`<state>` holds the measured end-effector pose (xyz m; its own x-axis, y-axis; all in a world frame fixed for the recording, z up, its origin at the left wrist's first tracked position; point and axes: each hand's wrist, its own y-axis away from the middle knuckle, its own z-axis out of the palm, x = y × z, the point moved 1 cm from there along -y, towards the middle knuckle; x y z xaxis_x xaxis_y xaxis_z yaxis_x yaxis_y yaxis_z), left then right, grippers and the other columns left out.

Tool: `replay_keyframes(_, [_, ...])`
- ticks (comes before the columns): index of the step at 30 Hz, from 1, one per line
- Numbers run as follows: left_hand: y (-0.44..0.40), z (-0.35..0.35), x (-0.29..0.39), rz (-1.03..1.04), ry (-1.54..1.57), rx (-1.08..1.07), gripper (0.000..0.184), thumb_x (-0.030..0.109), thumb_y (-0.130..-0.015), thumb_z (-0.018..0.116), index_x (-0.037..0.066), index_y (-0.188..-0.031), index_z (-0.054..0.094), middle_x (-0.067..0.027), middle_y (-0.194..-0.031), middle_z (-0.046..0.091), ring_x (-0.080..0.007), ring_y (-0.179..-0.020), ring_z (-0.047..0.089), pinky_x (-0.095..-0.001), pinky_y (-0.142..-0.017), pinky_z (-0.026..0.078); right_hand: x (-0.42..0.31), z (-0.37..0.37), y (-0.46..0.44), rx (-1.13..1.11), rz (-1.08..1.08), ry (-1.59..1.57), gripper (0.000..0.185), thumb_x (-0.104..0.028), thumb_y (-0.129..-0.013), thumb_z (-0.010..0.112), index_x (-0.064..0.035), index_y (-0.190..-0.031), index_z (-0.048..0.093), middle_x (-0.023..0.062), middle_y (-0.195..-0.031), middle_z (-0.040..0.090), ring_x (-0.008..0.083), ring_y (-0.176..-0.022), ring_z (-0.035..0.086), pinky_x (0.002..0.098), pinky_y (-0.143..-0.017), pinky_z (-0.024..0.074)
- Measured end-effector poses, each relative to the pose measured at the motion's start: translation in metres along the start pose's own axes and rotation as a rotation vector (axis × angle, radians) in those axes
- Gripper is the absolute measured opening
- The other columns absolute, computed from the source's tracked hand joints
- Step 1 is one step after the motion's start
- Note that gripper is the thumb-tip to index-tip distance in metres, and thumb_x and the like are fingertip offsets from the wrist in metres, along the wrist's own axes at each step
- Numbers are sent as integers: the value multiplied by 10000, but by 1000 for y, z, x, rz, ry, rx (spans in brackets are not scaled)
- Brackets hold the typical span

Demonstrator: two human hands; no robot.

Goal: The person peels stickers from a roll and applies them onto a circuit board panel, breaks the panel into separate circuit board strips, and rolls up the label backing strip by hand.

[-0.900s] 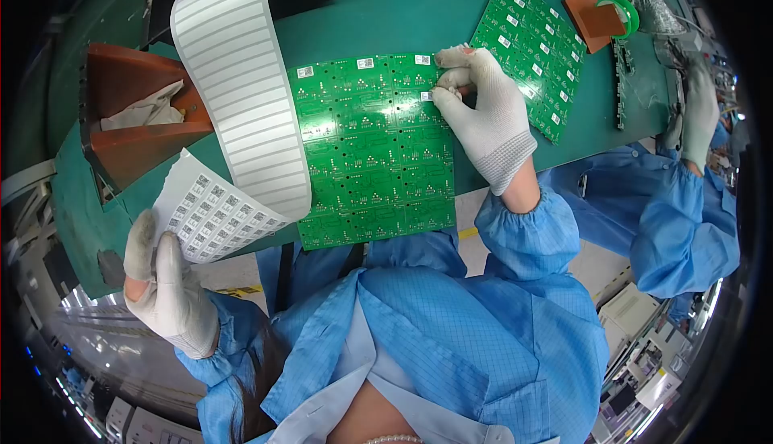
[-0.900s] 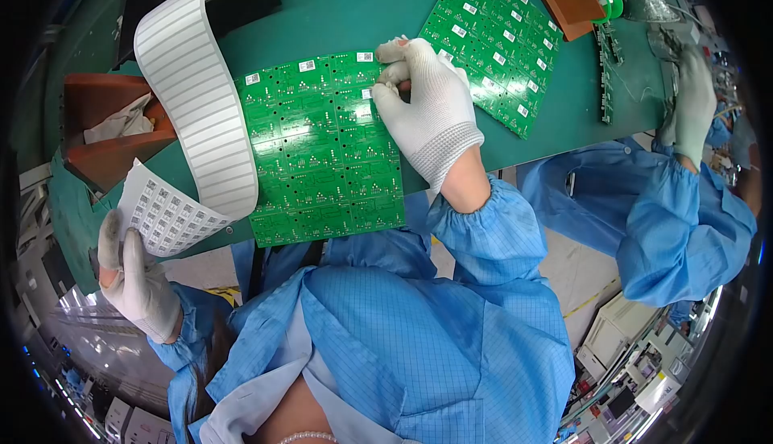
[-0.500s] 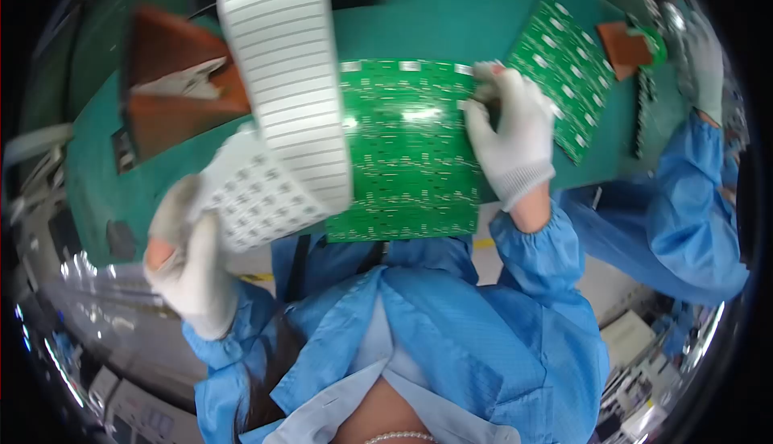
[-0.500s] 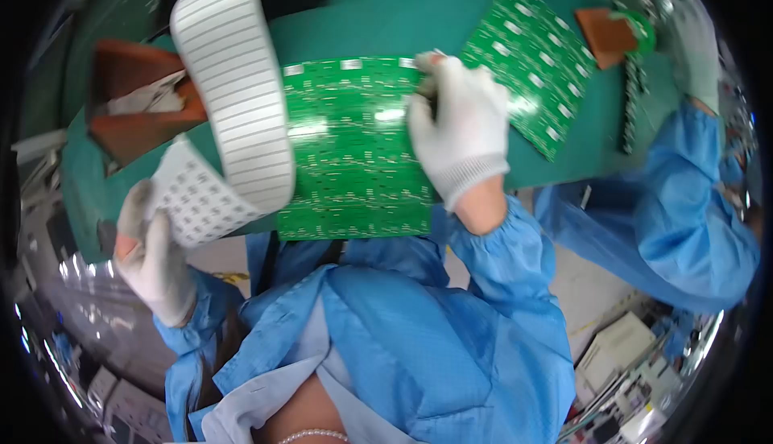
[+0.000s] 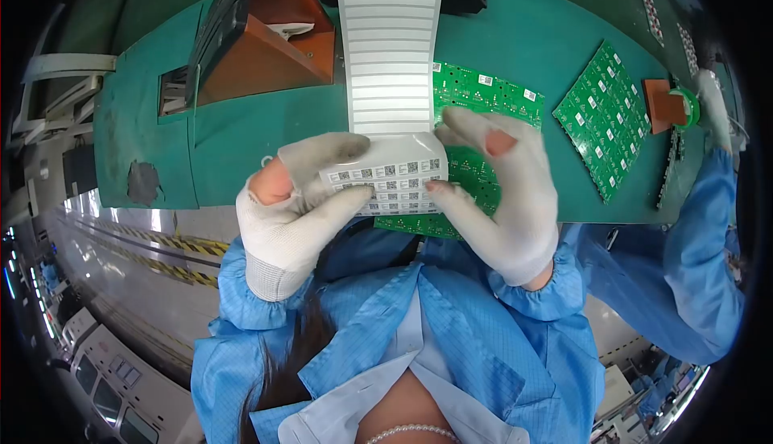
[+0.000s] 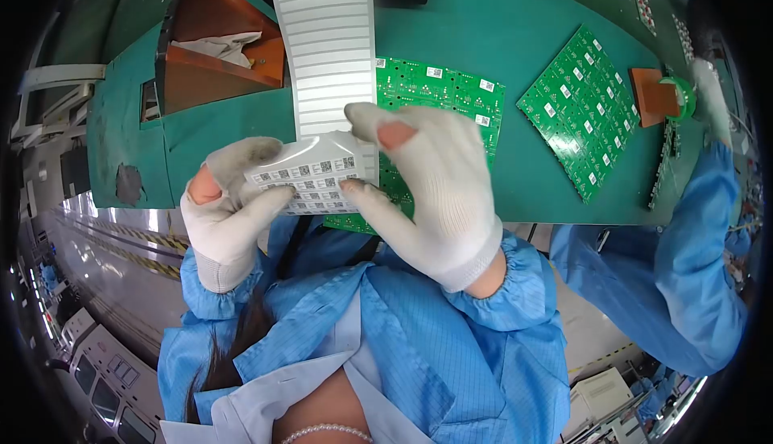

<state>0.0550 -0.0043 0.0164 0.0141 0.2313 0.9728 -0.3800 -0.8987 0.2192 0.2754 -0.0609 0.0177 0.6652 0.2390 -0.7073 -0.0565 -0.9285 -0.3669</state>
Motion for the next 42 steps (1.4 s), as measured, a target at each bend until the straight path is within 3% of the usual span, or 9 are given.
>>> replay_keyframes(3, [-1,-3,-2,43,-55,-15,490,-136,-791,739,-48,-1261,634,-154,-1214,692,-216,-1102,673,-340,-966,544,3,12,10,-70,215,-225,461,-119,-795,792,-54,-1237,680,111,-1035,709,293,-934,641,379,-853,498])
replay_keyframes(10, [-1,4,-4,85,-94,-152,424,-56,-845,764,-28,-1260,677,-140,-1212,713,-189,-1113,672,-317,-960,542,1,20,16,2,223,-348,461,-104,-790,802,-43,-1231,680,106,-1059,727,279,-940,647,362,-859,513])
replay_keyframes(15, [-6,5,-3,64,-115,-174,385,-23,-871,758,-35,-1249,683,-143,-1176,730,-183,-1078,689,-311,-949,546,-1,9,14,-17,118,-113,496,-104,-728,832,-65,-1203,695,74,-989,703,267,-940,642,386,-848,482])
replay_keyframes(17, [-6,5,-5,51,-86,-163,380,-19,-873,758,-37,-1245,684,-145,-1168,733,-185,-1069,693,-311,-945,548,-4,4,10,70,15,38,509,-112,-690,837,-83,-1180,704,52,-964,691,263,-937,635,399,-848,461])
replay_keyframes(22, [-2,6,-3,71,-135,-165,368,-6,-882,758,-40,-1240,681,-146,-1169,731,-188,-1069,697,-309,-941,550,-10,-3,0,-65,-194,222,521,-37,-717,825,-17,-1204,642,46,-963,726,274,-965,612,436,-940,423])
replay_keyframes(23, [-2,6,-3,72,-139,-164,367,-3,-884,757,-40,-1241,680,-147,-1169,731,-190,-1069,698,-309,-940,550,-12,-2,1,-56,-147,242,535,-38,-724,820,-30,-1227,639,16,-948,733,271,-958,615,427,-948,398])
replay_keyframes(32, [-3,5,1,116,-211,-163,342,-8,-891,749,-37,-1224,681,-150,-1169,729,-193,-1072,700,-311,-934,553,-8,-1,0,-64,-176,195,591,-16,-706,829,-19,-1260,622,43,-971,745,275,-948,619,424,-885,409])
replay_keyframes(38, [-3,4,0,98,-209,-128,382,-43,-820,795,-40,-1185,682,-128,-1117,738,-177,-1012,699,-319,-904,559,-8,-1,-3,-84,-125,195,577,-47,-704,838,-29,-1241,627,49,-967,738,284,-953,611,428,-889,411])
replay_keyframes(42, [-3,5,0,80,-184,-129,357,-36,-842,780,-33,-1186,687,-123,-1107,741,-169,-1005,701,-308,-892,560,-9,0,-2,-68,-129,196,563,-65,-704,843,-48,-1227,636,40,-942,728,289,-957,610,435,-901,410])
